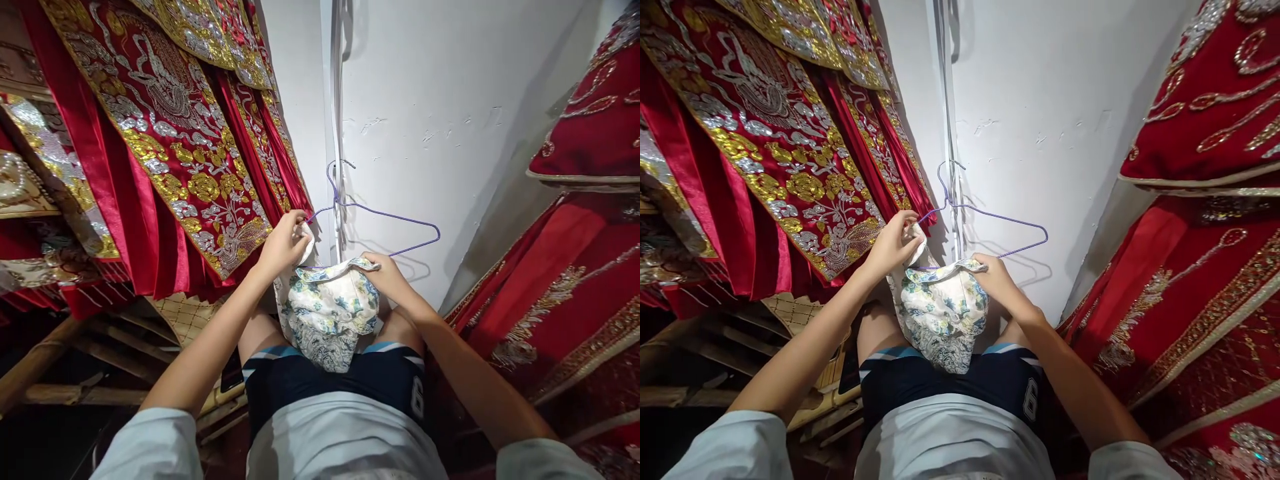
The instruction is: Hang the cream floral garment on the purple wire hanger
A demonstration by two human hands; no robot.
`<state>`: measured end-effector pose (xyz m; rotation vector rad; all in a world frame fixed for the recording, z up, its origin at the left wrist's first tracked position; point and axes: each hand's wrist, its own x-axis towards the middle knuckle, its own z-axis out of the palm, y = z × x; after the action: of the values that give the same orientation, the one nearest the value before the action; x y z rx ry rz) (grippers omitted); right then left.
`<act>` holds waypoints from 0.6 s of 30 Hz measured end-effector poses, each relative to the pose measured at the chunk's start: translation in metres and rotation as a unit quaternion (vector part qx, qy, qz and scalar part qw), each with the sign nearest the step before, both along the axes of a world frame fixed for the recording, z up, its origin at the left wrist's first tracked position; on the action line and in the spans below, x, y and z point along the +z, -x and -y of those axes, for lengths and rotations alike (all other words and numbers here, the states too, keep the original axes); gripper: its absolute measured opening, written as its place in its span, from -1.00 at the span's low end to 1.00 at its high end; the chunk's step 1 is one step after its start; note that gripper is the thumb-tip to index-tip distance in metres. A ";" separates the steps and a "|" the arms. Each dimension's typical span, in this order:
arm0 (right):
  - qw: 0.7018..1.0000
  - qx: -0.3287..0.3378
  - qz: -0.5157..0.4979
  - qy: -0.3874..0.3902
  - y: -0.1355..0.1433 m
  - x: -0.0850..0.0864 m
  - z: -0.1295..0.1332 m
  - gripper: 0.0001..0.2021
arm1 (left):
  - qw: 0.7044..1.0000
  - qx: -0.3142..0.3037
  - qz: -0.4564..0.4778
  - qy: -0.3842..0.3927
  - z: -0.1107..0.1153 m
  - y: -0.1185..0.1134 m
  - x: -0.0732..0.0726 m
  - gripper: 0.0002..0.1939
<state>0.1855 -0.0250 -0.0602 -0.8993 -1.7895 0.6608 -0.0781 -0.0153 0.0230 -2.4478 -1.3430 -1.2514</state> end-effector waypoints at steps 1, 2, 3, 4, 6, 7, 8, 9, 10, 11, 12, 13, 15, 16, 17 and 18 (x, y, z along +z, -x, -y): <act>1.000 -0.006 0.005 0.000 -0.002 -0.002 0.000 -0.78 | 1.000 0.014 0.010 0.009 -0.003 0.005 -0.005 -0.56; 1.000 -0.017 0.009 0.000 -0.005 -0.003 0.001 -0.80 | 0.999 0.027 0.013 0.025 -0.006 0.011 -0.010 -0.61; 1.000 -0.028 0.012 -0.001 -0.008 -0.004 0.001 -0.82 | 0.998 0.041 0.005 0.044 -0.007 0.016 -0.015 -0.70; 0.999 -0.038 0.014 -0.003 -0.011 -0.005 0.000 -0.83 | 0.997 0.054 -0.012 0.062 -0.007 0.021 -0.019 -0.75; 0.998 -0.054 0.017 -0.005 -0.013 -0.005 -0.001 -0.83 | 0.993 0.078 -0.052 0.073 -0.003 0.027 -0.026 -0.66; 0.998 -0.056 0.017 -0.003 -0.012 -0.004 -0.002 -0.83 | 0.991 0.094 -0.065 0.066 -0.001 0.027 -0.028 -0.64; 0.998 -0.057 0.017 0.000 -0.010 -0.004 -0.003 -0.82 | 0.990 0.113 -0.070 0.053 0.001 0.025 -0.029 -0.64; 0.998 -0.056 0.015 0.003 -0.007 -0.003 -0.004 -0.80 | 0.988 0.132 -0.070 0.040 0.003 0.021 -0.029 -0.67; 0.998 -0.054 0.013 0.007 -0.004 -0.002 -0.005 -0.79 | 0.986 0.148 -0.067 0.028 0.004 0.016 -0.028 -0.71; 0.998 -0.053 0.010 0.011 0.000 -0.002 -0.005 -0.77 | 0.985 0.162 -0.064 0.018 0.004 0.010 -0.026 -0.74; 0.999 -0.051 0.009 0.012 0.003 -0.002 -0.005 -0.75 | 0.983 0.172 -0.060 0.010 0.003 0.005 -0.024 -0.75; 0.999 -0.047 0.009 0.012 0.004 -0.002 -0.005 -0.74 | 0.983 0.177 -0.057 0.003 0.002 0.000 -0.022 -0.75; 0.999 -0.030 0.010 0.004 0.003 -0.002 -0.001 -0.76 | 0.982 0.179 -0.056 -0.006 -0.002 -0.004 -0.019 -0.71; 1.000 -0.020 0.014 -0.001 0.000 -0.001 0.002 -0.82 | 0.983 0.175 -0.059 -0.011 -0.004 -0.004 -0.018 -0.69; 1.000 -0.013 0.017 -0.006 -0.005 -0.001 0.005 -0.85 | 0.984 0.169 -0.061 -0.015 -0.006 -0.002 -0.018 -0.67; 1.000 -0.014 0.017 -0.009 -0.011 0.000 0.008 -0.75 | 0.985 0.160 -0.061 -0.019 -0.008 0.001 -0.018 -0.66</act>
<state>0.1965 -0.0330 -0.0603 -0.9273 -1.8073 0.6143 -0.0795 -0.0072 0.0052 -2.1318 -1.5811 -1.0233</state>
